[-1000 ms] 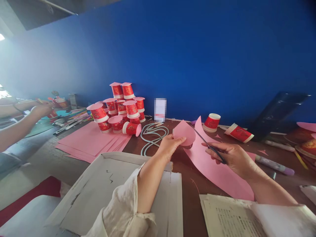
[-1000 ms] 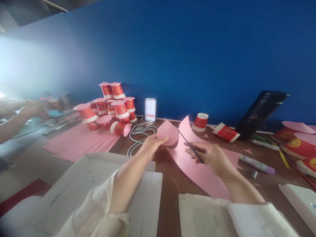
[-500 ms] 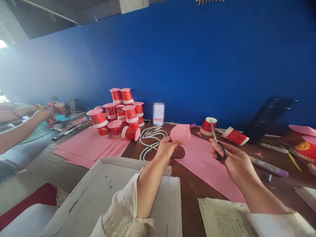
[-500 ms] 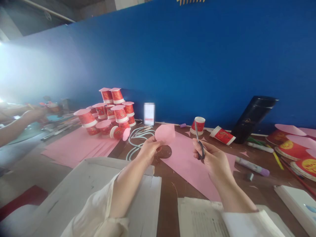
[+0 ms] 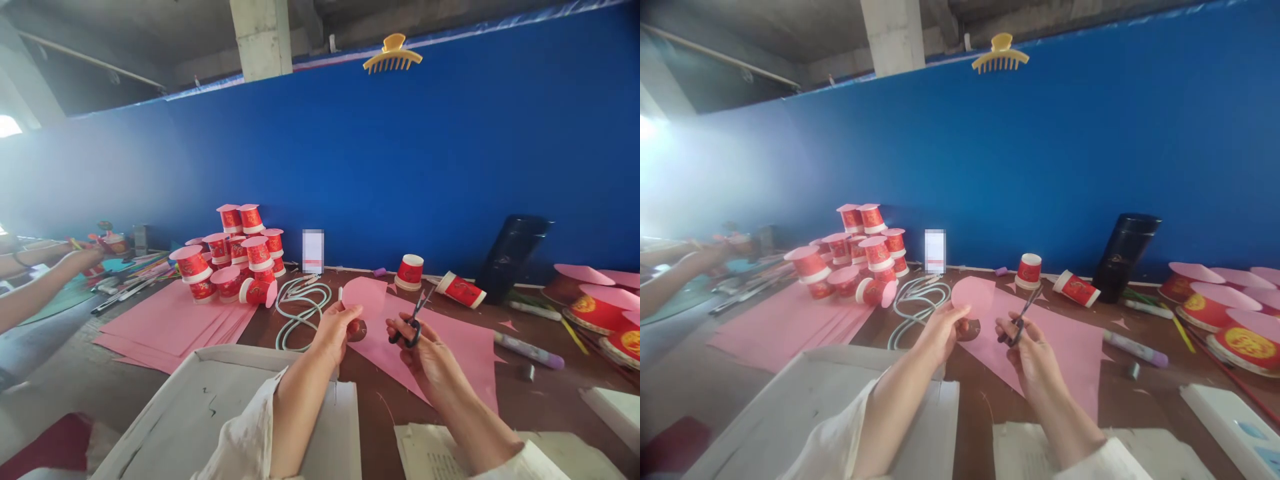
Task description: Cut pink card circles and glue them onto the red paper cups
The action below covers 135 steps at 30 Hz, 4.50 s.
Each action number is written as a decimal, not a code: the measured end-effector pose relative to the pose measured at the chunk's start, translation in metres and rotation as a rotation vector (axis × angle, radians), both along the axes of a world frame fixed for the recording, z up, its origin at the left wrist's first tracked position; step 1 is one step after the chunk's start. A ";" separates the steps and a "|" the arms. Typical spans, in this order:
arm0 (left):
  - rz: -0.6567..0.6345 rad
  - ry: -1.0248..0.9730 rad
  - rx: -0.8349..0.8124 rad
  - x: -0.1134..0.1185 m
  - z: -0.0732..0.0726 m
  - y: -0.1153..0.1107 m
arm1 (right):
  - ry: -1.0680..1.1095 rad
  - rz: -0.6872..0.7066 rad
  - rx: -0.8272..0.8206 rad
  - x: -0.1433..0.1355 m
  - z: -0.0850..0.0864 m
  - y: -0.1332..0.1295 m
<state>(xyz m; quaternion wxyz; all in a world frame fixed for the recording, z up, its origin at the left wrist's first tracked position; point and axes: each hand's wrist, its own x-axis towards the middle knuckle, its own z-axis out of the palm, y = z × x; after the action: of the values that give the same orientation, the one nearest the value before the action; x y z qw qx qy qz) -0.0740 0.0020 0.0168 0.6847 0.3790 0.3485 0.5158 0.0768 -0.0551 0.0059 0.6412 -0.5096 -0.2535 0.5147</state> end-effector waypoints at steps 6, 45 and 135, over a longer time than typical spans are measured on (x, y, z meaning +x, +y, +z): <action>0.067 0.037 -0.020 0.008 -0.007 -0.001 | -0.069 0.053 0.013 -0.002 -0.005 0.001; 0.185 -0.271 -0.135 0.055 -0.022 0.039 | -0.349 0.207 -0.067 0.016 -0.006 0.008; 0.162 -0.539 -0.122 0.063 -0.014 0.024 | -0.413 0.119 -0.015 0.014 -0.012 0.011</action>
<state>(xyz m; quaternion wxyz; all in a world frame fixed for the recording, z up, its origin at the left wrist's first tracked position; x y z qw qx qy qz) -0.0107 0.0264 0.0031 0.7308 0.1574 0.2135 0.6289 0.0908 -0.0444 -0.0061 0.5404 -0.5929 -0.4053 0.4382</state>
